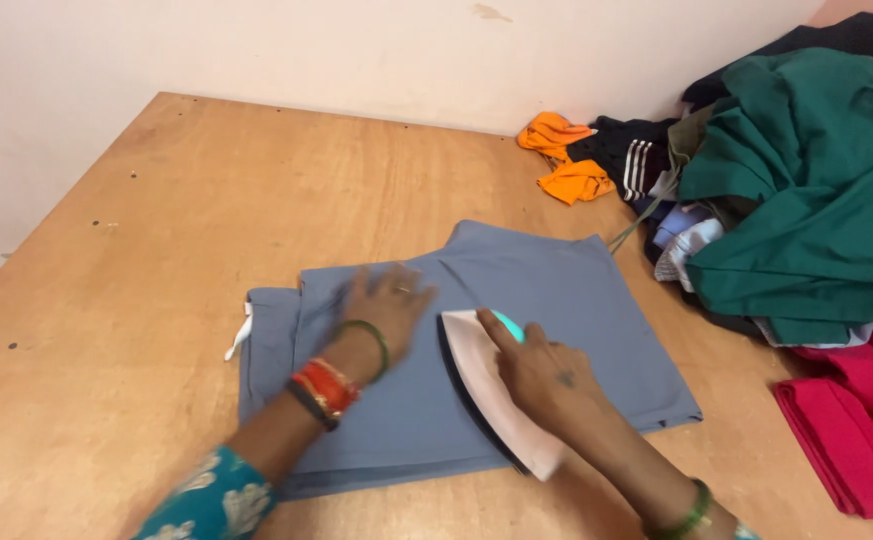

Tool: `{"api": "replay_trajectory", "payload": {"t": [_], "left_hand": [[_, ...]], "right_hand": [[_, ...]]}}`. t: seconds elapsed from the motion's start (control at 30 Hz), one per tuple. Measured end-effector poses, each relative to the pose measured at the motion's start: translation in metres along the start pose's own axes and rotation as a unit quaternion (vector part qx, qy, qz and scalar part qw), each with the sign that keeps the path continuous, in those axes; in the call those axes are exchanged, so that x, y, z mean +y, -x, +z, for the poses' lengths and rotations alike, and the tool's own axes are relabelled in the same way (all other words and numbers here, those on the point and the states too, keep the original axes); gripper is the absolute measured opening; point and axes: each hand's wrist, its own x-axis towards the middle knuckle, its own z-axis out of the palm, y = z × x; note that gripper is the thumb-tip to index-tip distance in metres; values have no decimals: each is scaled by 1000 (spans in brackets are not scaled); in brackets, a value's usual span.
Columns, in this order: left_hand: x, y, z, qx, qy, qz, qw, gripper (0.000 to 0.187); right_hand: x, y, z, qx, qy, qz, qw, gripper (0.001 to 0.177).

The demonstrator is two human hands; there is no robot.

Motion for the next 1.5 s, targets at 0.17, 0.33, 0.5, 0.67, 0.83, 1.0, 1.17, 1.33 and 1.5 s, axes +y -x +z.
{"api": "replay_trajectory", "payload": {"t": [0.17,0.33,0.5,0.67,0.83,1.0,1.17,1.33,1.5], "left_hand": [[46,-17,31,-10,243,-39,969,64],[52,-8,26,-101,143,-34,984,64],[50,-7,5,-116,127,-23,985,64],[51,-4,-1,-137,133,-24,981,64],[50,-4,-4,-138,129,-17,982,64],[50,-4,-3,-136,123,-13,983,64],[50,-3,1,-126,130,-16,983,64],[49,-5,2,-124,124,-9,984,65],[51,-4,7,-126,120,-14,985,65]], "right_hand": [[24,-72,-4,106,16,31,994,57],[54,-105,9,153,19,75,985,57],[84,-131,18,181,23,90,979,55],[109,-135,5,203,50,133,969,51],[112,-83,15,142,41,127,981,59],[139,-105,16,184,62,148,970,54],[171,-152,16,270,109,162,943,46],[188,-136,39,237,112,186,947,51],[222,-127,43,267,109,207,935,50]]}}
